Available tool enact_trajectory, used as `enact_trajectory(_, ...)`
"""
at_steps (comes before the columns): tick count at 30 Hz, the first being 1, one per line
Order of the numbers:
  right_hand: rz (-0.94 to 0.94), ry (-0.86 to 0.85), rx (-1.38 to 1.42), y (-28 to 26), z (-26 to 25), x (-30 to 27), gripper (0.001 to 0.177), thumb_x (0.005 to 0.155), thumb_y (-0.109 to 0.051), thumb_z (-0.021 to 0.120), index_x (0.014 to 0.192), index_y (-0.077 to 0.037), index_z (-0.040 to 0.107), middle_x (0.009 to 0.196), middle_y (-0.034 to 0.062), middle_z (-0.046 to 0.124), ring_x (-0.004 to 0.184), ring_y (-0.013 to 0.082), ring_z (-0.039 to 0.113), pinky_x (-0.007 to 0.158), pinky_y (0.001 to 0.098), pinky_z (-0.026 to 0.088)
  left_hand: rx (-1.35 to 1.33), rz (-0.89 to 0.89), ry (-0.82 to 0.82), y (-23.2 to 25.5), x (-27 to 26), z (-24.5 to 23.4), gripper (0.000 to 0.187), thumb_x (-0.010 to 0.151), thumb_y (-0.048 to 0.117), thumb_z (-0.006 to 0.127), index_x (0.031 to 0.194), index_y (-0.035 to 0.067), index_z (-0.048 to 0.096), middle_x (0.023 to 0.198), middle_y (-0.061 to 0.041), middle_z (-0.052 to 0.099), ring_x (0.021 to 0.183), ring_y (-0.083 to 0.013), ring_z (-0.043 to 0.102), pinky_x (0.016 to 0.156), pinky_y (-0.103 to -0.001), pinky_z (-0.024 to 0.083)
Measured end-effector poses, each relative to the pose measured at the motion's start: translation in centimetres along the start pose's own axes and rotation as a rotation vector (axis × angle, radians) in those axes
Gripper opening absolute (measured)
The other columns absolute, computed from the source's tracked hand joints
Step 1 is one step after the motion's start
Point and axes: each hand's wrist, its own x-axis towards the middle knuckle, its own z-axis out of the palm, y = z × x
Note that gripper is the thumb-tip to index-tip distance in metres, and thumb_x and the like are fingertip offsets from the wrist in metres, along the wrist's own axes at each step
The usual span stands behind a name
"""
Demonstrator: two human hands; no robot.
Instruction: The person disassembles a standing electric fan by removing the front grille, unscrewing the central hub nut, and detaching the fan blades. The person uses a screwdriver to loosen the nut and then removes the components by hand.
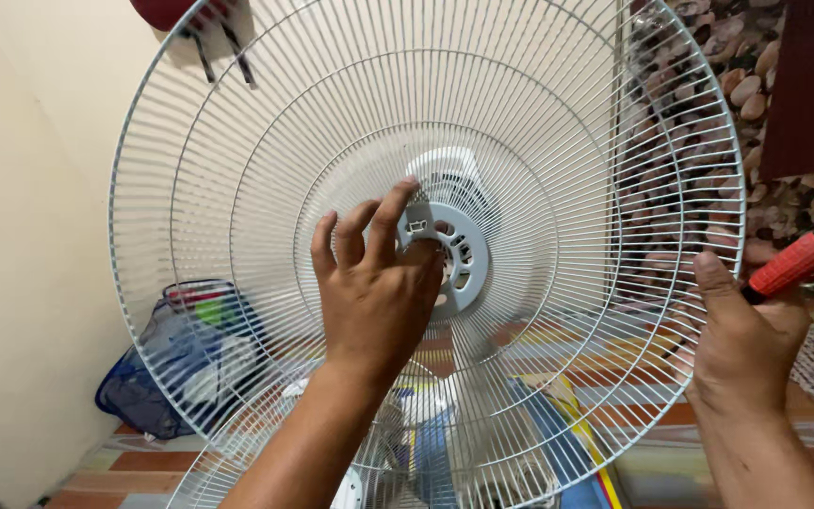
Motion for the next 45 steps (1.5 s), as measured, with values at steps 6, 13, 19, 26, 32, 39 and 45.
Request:
enact_trajectory(6, 0.07, 0.097, -0.018, 0.5, 1.4, -0.6, 0.024, 0.104, -0.007, 0.075, 0.125, -0.003, 0.064, 0.113, 0.0026, 0.068, 0.101, 0.0109, 0.061, 0.096, 0.0277, 0.05, 0.049, -0.035, 0.006, -0.3, 0.7, -0.1, 0.009, 0.087, 0.027, 0.073, 0.08, 0.022, 0.074, 0.15, -0.003, 0.052, 0.136, -0.0291, 0.043, 0.117, -0.06, 0.027)
enact_trajectory(13, 0.012, 0.067, -0.15, 1.2, 0.7, -0.5, 0.02, 0.11, -0.008, 0.075, 0.122, 0.001, 0.062, 0.112, 0.0049, 0.067, 0.109, 0.0138, 0.062, 0.102, 0.0299, 0.05, -0.071, 0.087, 0.051, -2.1, 1.2, -0.6, 0.002, 0.091, 0.02, 0.075, 0.091, 0.021, 0.077, 0.135, -0.003, 0.063, 0.114, -0.0269, 0.057, 0.108, -0.051, 0.039)
enact_trajectory(19, 0.017, 0.075, -0.037, 1.5, 0.6, -0.5, 0.024, 0.106, -0.008, 0.074, 0.125, -0.003, 0.061, 0.117, 0.0044, 0.068, 0.108, 0.0141, 0.065, 0.102, 0.0317, 0.053, -0.197, 0.098, 0.026, -3.4, 1.4, -0.5, 0.013, 0.091, 0.02, 0.077, 0.098, 0.011, 0.07, 0.104, -0.004, 0.068, 0.096, -0.026, 0.062, 0.088, -0.039, 0.051)
enact_trajectory(26, 0.02, 0.072, 0.024, 1.6, 1.3, -0.9, 0.022, 0.107, -0.002, 0.071, 0.126, 0.002, 0.06, 0.114, 0.0088, 0.068, 0.104, 0.016, 0.067, 0.101, 0.0319, 0.056, -0.293, 0.008, -0.033, -1.7, 1.6, 0.1, 0.027, 0.092, 0.027, 0.077, 0.094, 0.006, 0.061, 0.087, -0.007, 0.065, 0.084, -0.0277, 0.061, 0.074, -0.04, 0.052)
enact_trajectory(32, -0.031, 0.097, -0.096, 0.7, 2.9, -1.3, 0.022, 0.107, 0.0, 0.068, 0.125, 0.0, 0.056, 0.119, 0.0079, 0.067, 0.106, 0.0162, 0.069, 0.102, 0.0339, 0.058, -0.199, -0.033, -0.206, 0.0, 2.5, 1.8, 0.023, 0.084, 0.018, 0.071, 0.1, 0.006, 0.06, 0.085, -0.012, 0.067, 0.081, -0.0319, 0.068, 0.062, -0.045, 0.056)
enact_trajectory(39, -0.225, 0.099, -0.491, -1.6, 4.1, -0.6, 0.021, 0.104, -0.001, 0.071, 0.121, 0.001, 0.058, 0.113, 0.0026, 0.063, 0.103, 0.013, 0.059, 0.099, 0.0297, 0.048, -0.053, -0.176, -0.353, 0.8, 3.5, 2.7, 0.038, 0.081, 0.011, 0.069, 0.115, 0.003, 0.054, 0.081, -0.012, 0.073, 0.07, -0.0317, 0.073, 0.054, -0.045, 0.057)
enact_trajectory(45, -0.3, 0.067, -0.623, -2.6, 3.8, -0.5, 0.02, 0.109, -0.008, 0.072, 0.122, -0.001, 0.059, 0.112, 0.0044, 0.065, 0.103, 0.0148, 0.06, 0.097, 0.0334, 0.048, 0.013, -0.293, -0.542, 2.0, 4.8, 2.0, 0.053, 0.083, 0.016, 0.071, 0.124, -0.008, 0.047, 0.07, -0.014, 0.073, 0.063, -0.0309, 0.075, 0.052, -0.042, 0.058)
